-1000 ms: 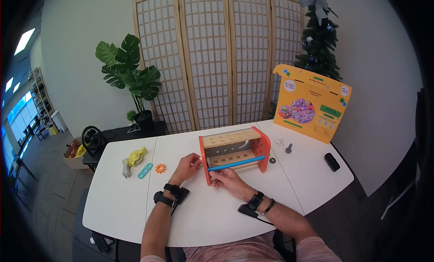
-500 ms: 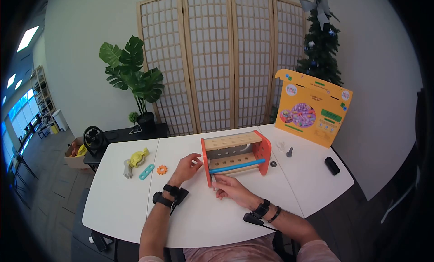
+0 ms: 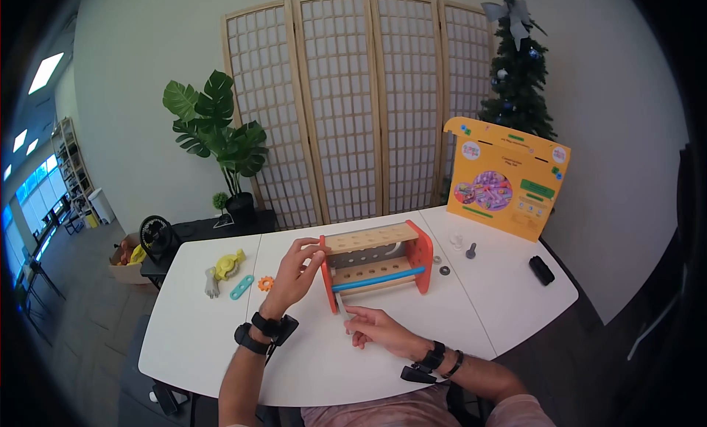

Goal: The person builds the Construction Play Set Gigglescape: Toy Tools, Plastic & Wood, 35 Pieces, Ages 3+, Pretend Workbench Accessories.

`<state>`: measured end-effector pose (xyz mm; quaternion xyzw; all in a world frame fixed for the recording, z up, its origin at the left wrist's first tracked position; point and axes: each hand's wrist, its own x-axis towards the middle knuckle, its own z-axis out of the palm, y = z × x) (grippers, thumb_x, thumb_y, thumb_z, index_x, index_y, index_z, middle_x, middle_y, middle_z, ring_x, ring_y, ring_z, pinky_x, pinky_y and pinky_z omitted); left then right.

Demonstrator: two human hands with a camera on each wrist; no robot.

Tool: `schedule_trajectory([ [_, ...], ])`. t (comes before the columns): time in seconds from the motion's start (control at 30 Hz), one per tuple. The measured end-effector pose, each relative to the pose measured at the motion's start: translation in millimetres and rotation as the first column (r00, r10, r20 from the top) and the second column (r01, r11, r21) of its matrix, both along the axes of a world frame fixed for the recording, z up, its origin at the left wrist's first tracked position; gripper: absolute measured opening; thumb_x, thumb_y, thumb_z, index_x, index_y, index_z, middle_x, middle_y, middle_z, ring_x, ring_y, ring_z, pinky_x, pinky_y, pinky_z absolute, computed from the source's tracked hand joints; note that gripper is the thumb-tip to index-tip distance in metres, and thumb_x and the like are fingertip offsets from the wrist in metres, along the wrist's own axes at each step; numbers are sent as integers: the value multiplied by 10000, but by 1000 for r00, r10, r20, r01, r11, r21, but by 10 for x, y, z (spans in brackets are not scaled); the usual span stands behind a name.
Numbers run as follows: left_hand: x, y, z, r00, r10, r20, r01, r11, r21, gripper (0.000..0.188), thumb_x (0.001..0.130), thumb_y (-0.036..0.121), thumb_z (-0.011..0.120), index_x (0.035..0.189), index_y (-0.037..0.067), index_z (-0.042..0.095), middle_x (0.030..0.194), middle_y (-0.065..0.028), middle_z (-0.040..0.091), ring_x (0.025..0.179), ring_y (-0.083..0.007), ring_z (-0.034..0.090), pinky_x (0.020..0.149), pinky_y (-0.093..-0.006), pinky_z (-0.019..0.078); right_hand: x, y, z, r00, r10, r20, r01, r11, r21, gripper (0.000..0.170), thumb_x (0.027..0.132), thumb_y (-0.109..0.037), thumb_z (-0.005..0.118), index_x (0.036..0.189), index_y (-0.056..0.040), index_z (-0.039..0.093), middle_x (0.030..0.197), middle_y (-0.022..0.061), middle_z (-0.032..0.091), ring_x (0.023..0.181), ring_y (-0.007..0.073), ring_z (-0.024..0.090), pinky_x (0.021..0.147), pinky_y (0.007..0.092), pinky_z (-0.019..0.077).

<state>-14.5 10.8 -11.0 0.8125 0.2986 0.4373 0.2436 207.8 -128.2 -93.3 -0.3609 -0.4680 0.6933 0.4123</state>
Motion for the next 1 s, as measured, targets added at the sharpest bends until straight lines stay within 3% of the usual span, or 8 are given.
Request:
schedule_trajectory([
  [0.17,-99,-263,181,995,101,25,-100,995,-26,300,1103,269,690,1320,65,718,1392,-106,611,1080,-178,689,806,-304,595,53,-215,105,997,70,10,-70,998,-8,766,1109,-264,707,1700,37,326,1098,66,646,902,131,683,766,282,581],
  [0.23,-123,-340,183,983,136,121,-142,989,37,214,1090,247,707,1115,42,767,1163,-71,722,898,-143,696,719,-272,548,103,-295,186,979,204,-8,-204,976,-70,713,1131,-261,667,1704,11,342,1123,62,638,940,135,679,804,286,583],
  [0.33,-271,-613,276,986,166,21,-159,969,-189,463,1070,215,726,656,7,694,518,1,588,468,-109,511,530,-268,392,127,-482,385,957,289,-23,-289,957,-32,670,1155,-249,617,1713,-14,333,1187,68,636,973,140,677,841,296,586],
  [0.47,-602,-825,143,992,-14,125,3,996,93,450,1056,178,714,644,-1,678,531,-13,609,488,-73,543,492,-265,385,200,-642,620,982,186,-32,-184,981,57,576,1166,-233,589,1663,-18,393,1299,81,643,980,140,679,863,302,591],
  [0.6,-432,-1130,249,996,-86,25,89,974,-207,247,1018,150,772,840,-21,789,734,-64,751,606,-102,677,564,-252,504,216,-658,581,979,184,-83,-178,981,76,428,1174,-217,567,1538,-9,480,1363,100,668,1005,138,685,927,317,604],
  [0.73,-143,-1323,251,957,-267,-118,245,955,-170,229,1012,93,770,1212,-14,800,1036,-108,806,938,-176,789,791,-323,651,124,-642,560,968,252,-14,-248,959,135,328,1181,-186,544,1438,17,567,1321,119,710,1046,152,709,980,342,612],
  [0.9,-135,-1335,5,877,-479,35,463,822,-331,325,1068,112,730,1372,-2,724,1131,-129,812,1096,-203,776,1001,-364,613,164,-668,510,983,180,21,-182,973,143,340,1160,-173,596,1421,40,641,1246,118,742,991,136,740,930,310,634],
  [1.0,-153,-1356,20,880,-433,195,475,804,-358,319,1087,121,704,1371,-24,718,1113,-138,807,1069,-205,781,967,-368,629,295,-695,592,975,130,181,-163,969,186,340,1125,-163,664,1399,37,690,1184,116,771,955,131,759,905,301,647],
])
